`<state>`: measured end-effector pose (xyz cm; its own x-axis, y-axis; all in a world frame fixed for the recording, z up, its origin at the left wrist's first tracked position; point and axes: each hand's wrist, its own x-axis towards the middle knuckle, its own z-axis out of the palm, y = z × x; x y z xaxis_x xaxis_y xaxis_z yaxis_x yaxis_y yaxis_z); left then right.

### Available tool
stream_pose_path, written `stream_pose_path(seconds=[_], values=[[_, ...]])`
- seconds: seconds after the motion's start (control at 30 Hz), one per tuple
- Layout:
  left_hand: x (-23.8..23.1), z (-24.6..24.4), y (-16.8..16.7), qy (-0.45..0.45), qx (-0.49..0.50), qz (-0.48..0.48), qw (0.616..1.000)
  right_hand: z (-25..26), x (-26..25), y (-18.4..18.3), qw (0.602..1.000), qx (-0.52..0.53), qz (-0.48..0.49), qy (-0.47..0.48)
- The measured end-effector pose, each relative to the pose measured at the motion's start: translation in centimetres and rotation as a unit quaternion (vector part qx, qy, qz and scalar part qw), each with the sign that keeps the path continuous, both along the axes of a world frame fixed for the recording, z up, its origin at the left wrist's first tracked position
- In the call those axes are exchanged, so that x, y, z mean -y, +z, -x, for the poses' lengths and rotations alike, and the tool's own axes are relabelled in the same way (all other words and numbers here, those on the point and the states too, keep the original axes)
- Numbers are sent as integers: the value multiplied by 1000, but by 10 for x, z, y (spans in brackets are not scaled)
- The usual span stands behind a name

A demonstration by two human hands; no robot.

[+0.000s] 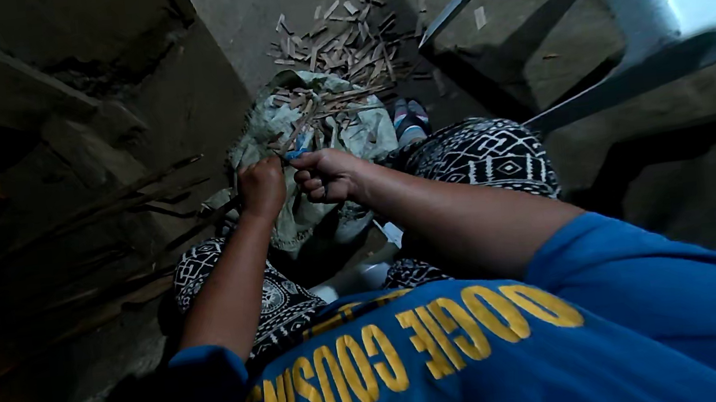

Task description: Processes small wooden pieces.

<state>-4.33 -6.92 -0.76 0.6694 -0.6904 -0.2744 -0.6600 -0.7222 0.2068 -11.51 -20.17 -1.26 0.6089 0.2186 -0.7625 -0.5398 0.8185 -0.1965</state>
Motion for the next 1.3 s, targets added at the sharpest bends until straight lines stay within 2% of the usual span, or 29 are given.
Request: stream_pose_path(seconds=[0.1,0.2,0.33,0.53,0.63,0.73,1.03,1.3], values=[[-5,1,-4,-4,35,31,999,-1,3,3,1000,9,-19,11],[-9,3,-10,-23,77,68,994,-2,5,2,1000,-13,13,19],[-10,5,-15,-40,94,71,992,-4,7,3,997,-42,56,40],[-8,8,-16,-50,84,70,993,-5,-1,10,969,-41,220,102],[-5,10,-15,-51,80,59,994,-3,-5,8,957,-32,266,111],[-3,11,-14,-52,68,56,995,-3,-5,2,959,-27,270,86],[-5,9,-18,-48,84,127,987,-9,7,0,975,-48,217,-15],[-9,5,-10,-19,44,155,987,-13,24,5,964,-48,257,-46]])
